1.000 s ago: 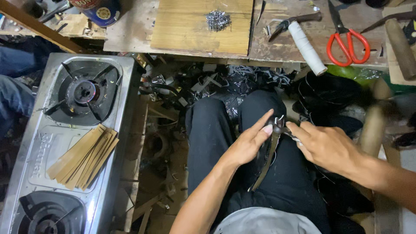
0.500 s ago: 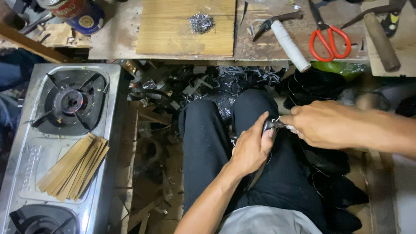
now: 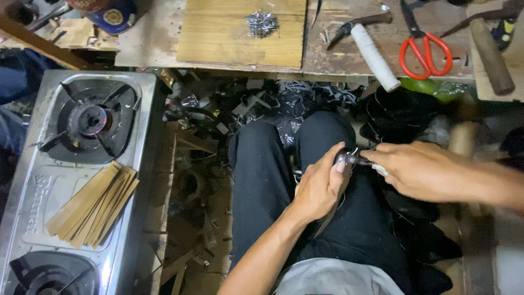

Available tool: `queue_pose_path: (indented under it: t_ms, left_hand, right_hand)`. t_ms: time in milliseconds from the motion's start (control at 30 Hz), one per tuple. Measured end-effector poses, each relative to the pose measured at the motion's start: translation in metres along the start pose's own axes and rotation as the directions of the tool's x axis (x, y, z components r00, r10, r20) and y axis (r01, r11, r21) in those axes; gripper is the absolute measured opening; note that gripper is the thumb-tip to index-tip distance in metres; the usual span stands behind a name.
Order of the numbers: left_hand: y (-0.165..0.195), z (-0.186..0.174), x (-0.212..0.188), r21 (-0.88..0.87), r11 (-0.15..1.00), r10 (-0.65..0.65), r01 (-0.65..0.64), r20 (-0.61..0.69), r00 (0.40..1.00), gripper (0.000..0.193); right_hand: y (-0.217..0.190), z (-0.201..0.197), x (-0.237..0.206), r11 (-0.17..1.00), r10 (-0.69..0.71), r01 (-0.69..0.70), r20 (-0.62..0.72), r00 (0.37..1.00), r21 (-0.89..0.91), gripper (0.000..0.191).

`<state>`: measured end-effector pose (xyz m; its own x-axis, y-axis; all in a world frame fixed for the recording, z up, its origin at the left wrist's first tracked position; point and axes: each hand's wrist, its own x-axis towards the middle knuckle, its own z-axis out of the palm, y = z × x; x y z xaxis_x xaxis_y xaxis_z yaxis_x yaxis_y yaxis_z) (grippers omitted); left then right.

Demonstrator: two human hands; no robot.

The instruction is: The person uses a hammer and a small metal tool to tap along the edge of a shoe sole while holding the shoe on their lap. They repeatedly reposition the shoe and tap different sections of the sole perimeter.

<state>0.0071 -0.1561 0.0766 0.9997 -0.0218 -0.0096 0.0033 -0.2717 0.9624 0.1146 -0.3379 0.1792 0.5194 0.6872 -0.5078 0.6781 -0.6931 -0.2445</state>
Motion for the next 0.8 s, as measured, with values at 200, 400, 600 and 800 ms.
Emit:
queue_pose_path:
  t_ms: [200,400,600,800]
  left_hand:
    - [0.006,0.007,-0.001,0.106,0.987,0.125,-0.12,-0.038,0.991,0.051]
    - [0.003,0.002,-0.001,0.105,0.991,0.083,-0.083,0.005,0.997,0.056]
    - [0.0,0.007,0.003,0.064,0.997,0.043,-0.044,0.028,0.999,0.057]
    - [-0.017,-0.016,0.007,-0.235,0.965,0.15,-0.115,0.136,0.979,0.054]
  right_hand:
    - [-0.002,-0.026,0.003,0.981,0.188,-0.166,0.298,0.936,-0.097,0.032]
    - [-0.018,-0.035,0.002,0.973,0.225,-0.232,0.323,0.919,-0.016,0.036]
    - [-0.018,-0.031,0.003,0.975,0.213,-0.185,0.268,0.94,-0.127,0.037]
    - [-0.019,0.01,-0.011,0.944,0.203,-0.199,-0.013,0.979,-0.264,0.033]
